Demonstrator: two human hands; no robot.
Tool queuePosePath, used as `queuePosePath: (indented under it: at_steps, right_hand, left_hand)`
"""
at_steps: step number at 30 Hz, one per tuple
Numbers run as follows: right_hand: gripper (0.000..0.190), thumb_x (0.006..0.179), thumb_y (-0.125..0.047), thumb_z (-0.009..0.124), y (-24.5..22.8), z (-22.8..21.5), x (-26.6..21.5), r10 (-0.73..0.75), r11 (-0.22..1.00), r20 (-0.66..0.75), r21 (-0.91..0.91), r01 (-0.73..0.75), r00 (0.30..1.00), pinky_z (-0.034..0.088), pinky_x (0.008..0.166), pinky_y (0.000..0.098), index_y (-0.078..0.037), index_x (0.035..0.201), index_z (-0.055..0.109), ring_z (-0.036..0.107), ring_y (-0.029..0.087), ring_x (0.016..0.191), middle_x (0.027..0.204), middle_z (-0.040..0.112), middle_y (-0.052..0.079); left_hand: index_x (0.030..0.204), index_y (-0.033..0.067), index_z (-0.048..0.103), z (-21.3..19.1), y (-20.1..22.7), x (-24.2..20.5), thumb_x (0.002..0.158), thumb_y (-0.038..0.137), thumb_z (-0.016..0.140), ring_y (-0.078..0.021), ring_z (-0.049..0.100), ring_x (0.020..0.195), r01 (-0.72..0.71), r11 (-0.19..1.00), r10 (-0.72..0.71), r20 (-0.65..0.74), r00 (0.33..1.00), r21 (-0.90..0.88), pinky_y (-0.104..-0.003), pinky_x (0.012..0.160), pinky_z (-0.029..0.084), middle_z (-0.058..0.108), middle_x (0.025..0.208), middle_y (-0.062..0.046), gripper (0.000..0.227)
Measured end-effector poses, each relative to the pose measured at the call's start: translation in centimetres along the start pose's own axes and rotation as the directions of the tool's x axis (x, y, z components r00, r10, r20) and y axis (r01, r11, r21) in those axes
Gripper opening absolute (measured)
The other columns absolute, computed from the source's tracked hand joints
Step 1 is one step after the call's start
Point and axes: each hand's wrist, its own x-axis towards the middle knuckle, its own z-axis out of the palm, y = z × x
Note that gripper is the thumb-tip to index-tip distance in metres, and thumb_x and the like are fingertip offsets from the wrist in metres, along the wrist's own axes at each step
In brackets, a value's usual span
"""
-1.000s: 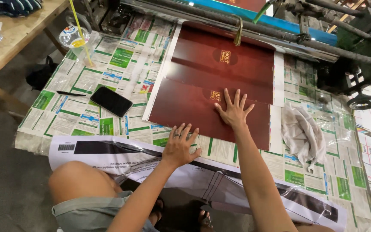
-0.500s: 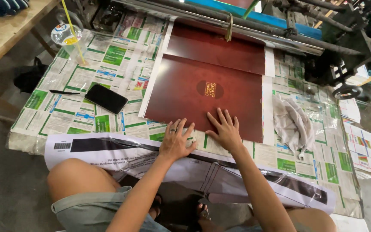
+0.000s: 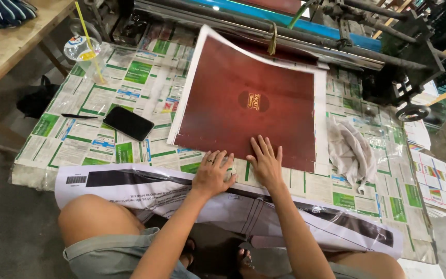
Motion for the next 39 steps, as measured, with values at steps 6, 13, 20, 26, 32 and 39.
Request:
queuePosePath:
  at_steps: [6, 13, 20, 26, 32, 39]
  right_hand:
    - [0.074, 0.095, -0.061, 0.052, -2.6, -1.6, -1.9, 0.278, 0.955, 0.099, -0.141, -0.263, 0.956, 0.006, 0.113, 0.0770, -0.034, 0.161, 0.032, 0.013, 0.049, 0.152, 0.168, 0.019, 0.018]
    - [0.079, 0.094, -0.070, 0.046, -1.2, -0.2, -0.6, 0.324, 0.940, 0.183, -0.176, -0.294, 0.928, 0.001, 0.110, 0.0816, -0.039, 0.162, 0.023, 0.006, 0.048, 0.155, 0.170, 0.011, 0.016]
    - [0.083, 0.091, -0.078, 0.041, 2.4, 1.2, 5.3, 0.357, 0.931, 0.246, -0.170, -0.322, 0.901, 0.000, 0.112, 0.0804, -0.043, 0.163, 0.018, 0.001, 0.045, 0.157, 0.173, 0.004, 0.012]
    - [0.087, 0.089, -0.081, 0.040, 3.6, 1.8, 6.8, 0.338, 0.939, 0.253, -0.148, -0.309, 0.906, 0.000, 0.112, 0.0801, -0.042, 0.163, 0.017, -0.001, 0.045, 0.156, 0.172, 0.003, 0.013]
    - [0.088, 0.088, -0.082, 0.041, 3.6, 1.8, 6.7, 0.342, 0.937, 0.248, -0.156, -0.311, 0.906, 0.000, 0.112, 0.0804, -0.042, 0.163, 0.017, -0.001, 0.045, 0.156, 0.173, 0.004, 0.013]
    - [0.090, 0.087, -0.083, 0.042, 3.7, 1.8, 6.9, 0.335, 0.940, 0.238, -0.147, -0.307, 0.912, 0.000, 0.112, 0.0804, -0.042, 0.163, 0.018, 0.000, 0.045, 0.156, 0.173, 0.004, 0.013]
  left_hand:
    - [0.139, 0.0070, 0.061, -0.5, 0.5, 0.0, 0.092, 0.050, 0.062, -0.0352, 0.054, 0.127, -0.002, 1.000, 0.001, 0.036, 0.999, 0.018, -0.056, 0.117, 0.034, 0.059, 0.134, -0.018, 0.064]
    - [0.138, 0.0059, 0.061, -0.7, 0.3, 0.4, 0.092, 0.049, 0.061, -0.0355, 0.054, 0.126, -0.018, 1.000, 0.018, -0.009, 1.000, 0.007, -0.055, 0.117, 0.035, 0.060, 0.134, -0.018, 0.064]
    - [0.137, 0.0062, 0.062, -0.6, 0.2, 0.2, 0.093, 0.051, 0.060, -0.0355, 0.055, 0.127, 0.000, 1.000, 0.000, -0.004, 1.000, -0.007, -0.055, 0.118, 0.035, 0.061, 0.134, -0.018, 0.063]
    - [0.138, 0.0066, 0.062, -0.5, 0.1, 0.4, 0.093, 0.051, 0.058, -0.0351, 0.055, 0.127, 0.002, 1.000, -0.002, 0.012, 1.000, 0.013, -0.054, 0.118, 0.034, 0.061, 0.134, -0.018, 0.063]
    - [0.137, 0.0067, 0.063, -0.5, 0.2, 0.4, 0.094, 0.051, 0.058, -0.0351, 0.056, 0.127, 0.007, 1.000, -0.007, 0.017, 1.000, 0.010, -0.053, 0.119, 0.034, 0.061, 0.135, -0.018, 0.063]
    - [0.137, 0.0067, 0.063, -0.5, 0.3, 0.4, 0.094, 0.052, 0.058, -0.0353, 0.056, 0.127, 0.010, 1.000, -0.010, 0.011, 1.000, 0.017, -0.054, 0.118, 0.033, 0.062, 0.135, -0.018, 0.063]
